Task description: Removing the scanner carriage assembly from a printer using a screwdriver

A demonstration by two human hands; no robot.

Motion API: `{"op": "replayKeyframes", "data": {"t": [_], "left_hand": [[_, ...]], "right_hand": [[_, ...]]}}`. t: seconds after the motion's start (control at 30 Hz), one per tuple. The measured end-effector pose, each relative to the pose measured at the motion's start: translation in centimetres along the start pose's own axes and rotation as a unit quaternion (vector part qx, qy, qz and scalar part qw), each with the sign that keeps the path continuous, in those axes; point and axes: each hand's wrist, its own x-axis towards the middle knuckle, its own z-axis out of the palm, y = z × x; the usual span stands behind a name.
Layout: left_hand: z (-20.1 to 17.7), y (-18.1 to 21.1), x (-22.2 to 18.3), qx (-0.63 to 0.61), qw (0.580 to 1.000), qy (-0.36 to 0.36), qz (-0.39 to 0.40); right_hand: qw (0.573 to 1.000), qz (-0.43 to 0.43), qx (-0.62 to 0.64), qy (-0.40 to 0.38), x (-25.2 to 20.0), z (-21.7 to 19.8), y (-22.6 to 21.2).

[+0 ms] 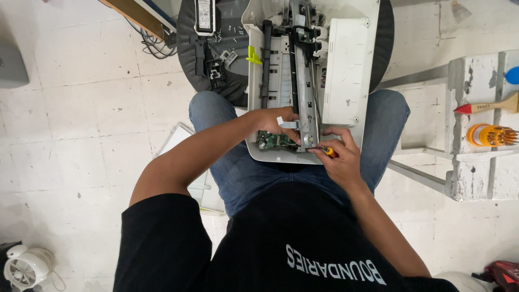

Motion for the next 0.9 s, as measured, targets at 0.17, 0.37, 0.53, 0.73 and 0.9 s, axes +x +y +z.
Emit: {"op": "replayKeyframes", "data": {"t": [0.17, 0.37, 0.53, 0.73, 0.9], "left_hand": [[0.0, -0.5, 0.2, -0.015, 1.0, -0.015, 0.004], [0.0, 3.0, -0.9, 0.004, 1.0, -0.009, 0.006], [0.5, 4.9, -1.1, -0.003, 1.0, -0.009, 0.015], [0.1, -3.4, 0.9, -0.002, 1.0, 0.007, 0.005], [0.7, -2.9, 0.5, 0.007, 0.999, 0.017, 0.028]], "right_hand": [[1.0, 0.004, 0.008, 0.005, 0.2, -0.1, -0.1], [1.0, 0.008, 0.015, 0.003, 0.3, -0.1, -0.3], [1.0, 0.005, 0.004, 0.003, 0.4, 0.0, -0.2], [1.0, 0.008, 0.008, 0.001, 0.2, -0.1, -0.2], [1.0, 0.0, 0.017, 0.013, -0.1, 0.1, 0.2]]}}
